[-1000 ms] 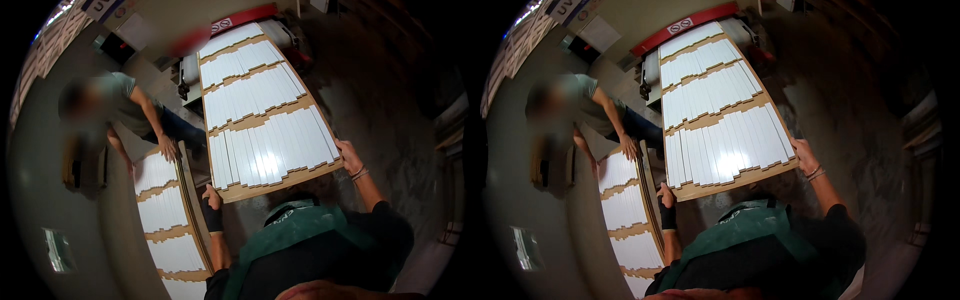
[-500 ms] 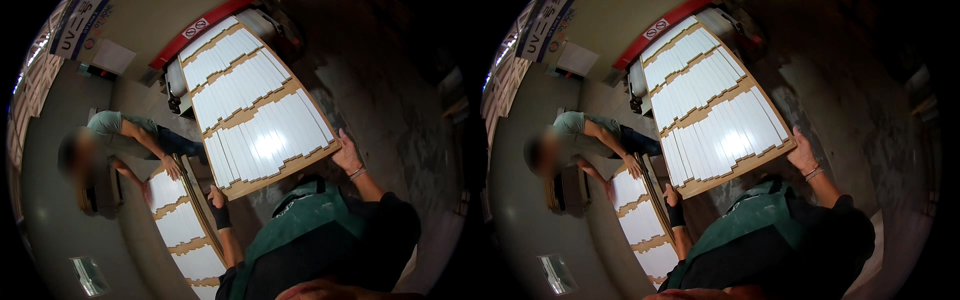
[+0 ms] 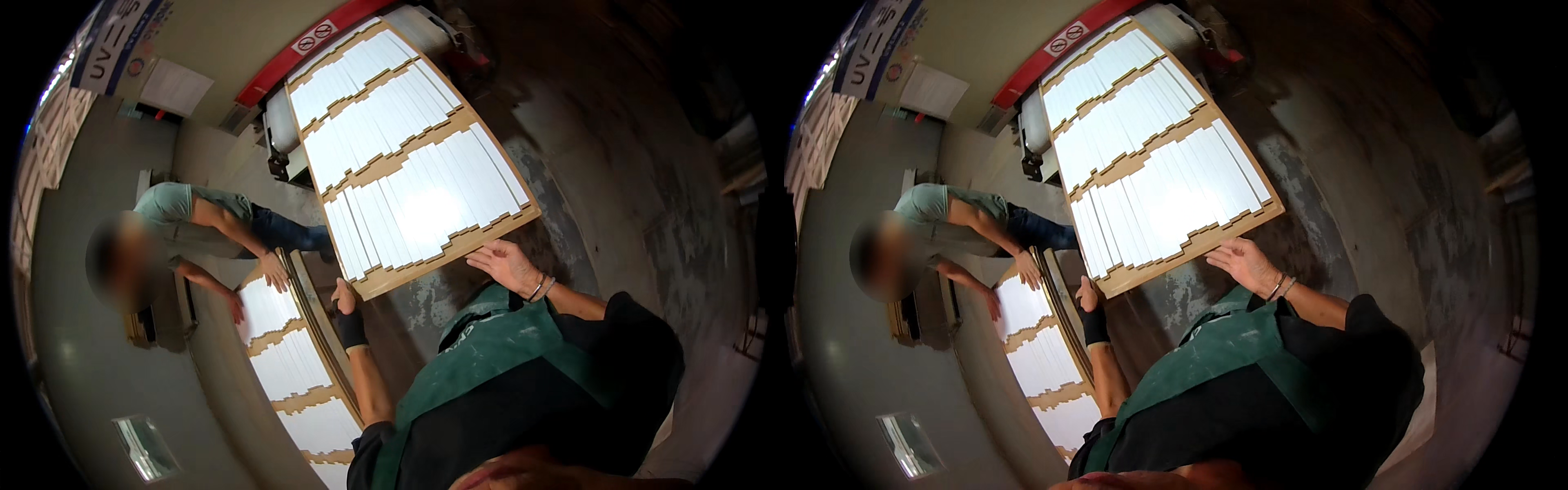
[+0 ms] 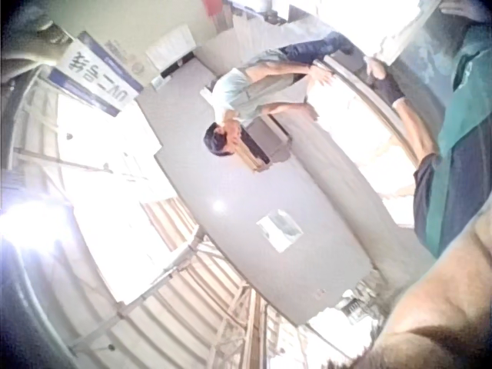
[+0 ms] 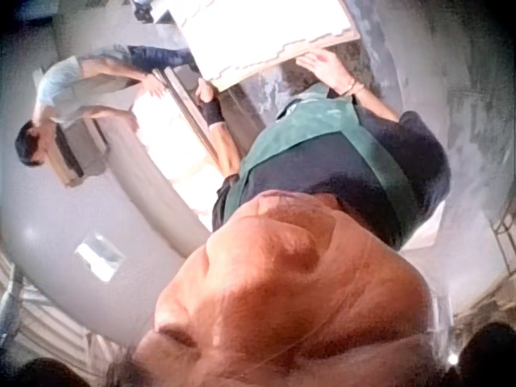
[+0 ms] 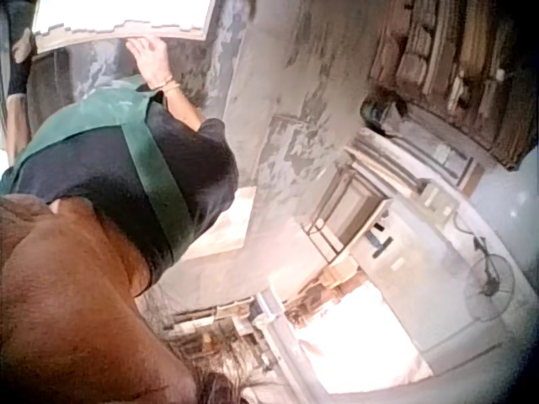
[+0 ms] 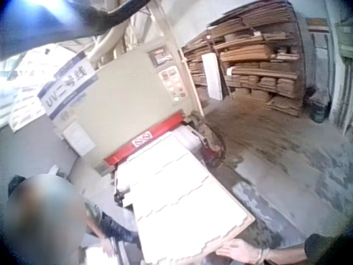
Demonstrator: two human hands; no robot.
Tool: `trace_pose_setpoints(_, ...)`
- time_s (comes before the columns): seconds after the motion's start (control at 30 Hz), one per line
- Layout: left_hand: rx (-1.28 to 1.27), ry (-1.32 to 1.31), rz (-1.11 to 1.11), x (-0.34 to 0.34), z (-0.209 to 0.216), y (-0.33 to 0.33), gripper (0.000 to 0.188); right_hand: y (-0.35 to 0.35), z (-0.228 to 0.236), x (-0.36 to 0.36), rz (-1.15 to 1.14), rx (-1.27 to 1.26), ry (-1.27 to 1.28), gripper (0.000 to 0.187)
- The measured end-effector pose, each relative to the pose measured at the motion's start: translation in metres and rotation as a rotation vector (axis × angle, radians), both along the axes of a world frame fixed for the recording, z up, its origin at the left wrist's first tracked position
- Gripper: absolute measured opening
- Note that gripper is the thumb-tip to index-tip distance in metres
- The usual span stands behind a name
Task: The person and a coworker repeatedly lift large wooden panels with white inserts from a stack and place them onto a conveyor belt. They coordinate to lift and move the panels one by one, maintaining a steady rhythm throughout the process.
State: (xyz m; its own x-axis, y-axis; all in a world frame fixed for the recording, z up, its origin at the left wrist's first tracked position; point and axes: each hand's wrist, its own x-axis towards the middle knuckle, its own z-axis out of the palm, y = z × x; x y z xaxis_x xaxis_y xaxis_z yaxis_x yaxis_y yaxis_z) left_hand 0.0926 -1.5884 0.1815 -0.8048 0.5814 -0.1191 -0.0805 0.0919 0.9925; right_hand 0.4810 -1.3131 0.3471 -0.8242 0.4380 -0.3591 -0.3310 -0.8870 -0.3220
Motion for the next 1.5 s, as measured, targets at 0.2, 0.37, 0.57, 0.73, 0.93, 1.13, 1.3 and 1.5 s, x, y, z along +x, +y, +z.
trace_pose_setpoints(0.2, -0.027, -0.261, 0.050, 0.050, 0.032, 0.045, 0.061, 0.028, -0.011, 0.001, -0.039, -0.041, -0.053, 0.016)
trace_pose_setpoints(0.37, -0.058, -0.346, 0.124, 0.111, 0.022, 0.011, 0.060, 0.049, -0.008, -0.007, 0.011, -0.041, -0.032, 0.016)
trace_pose_setpoints(0.57, -0.116, -0.516, 0.111, 0.221, -0.020, -0.031, 0.061, 0.065, -0.024, 0.008, -0.001, -0.051, -0.002, 0.022)
trace_pose_setpoints(0.73, -0.143, -0.600, 0.187, 0.276, -0.071, -0.070, 0.062, 0.081, -0.013, -0.006, 0.030, -0.036, -0.019, 0.028)
trace_pose_setpoints(0.93, -0.180, -0.598, 0.198, 0.310, -0.095, -0.097, 0.060, 0.094, -0.010, -0.015, -0.013, -0.049, -0.086, 0.040)
trace_pose_setpoints(1.13, -0.222, -0.608, 0.203, 0.330, -0.100, -0.095, 0.052, 0.112, -0.020, -0.023, -0.045, -0.001, -0.050, 0.044)
trace_pose_setpoints(1.3, -0.209, -0.534, 0.194, 0.356, -0.115, -0.110, 0.053, 0.124, -0.022, -0.041, -0.021, 0.034, -0.030, 0.050)
trace_pose_setpoints(1.5, -0.301, -0.551, 0.217, 0.388, -0.100, -0.116, 0.048, 0.142, -0.027, -0.061, 0.015, 0.005, -0.031, 0.066)
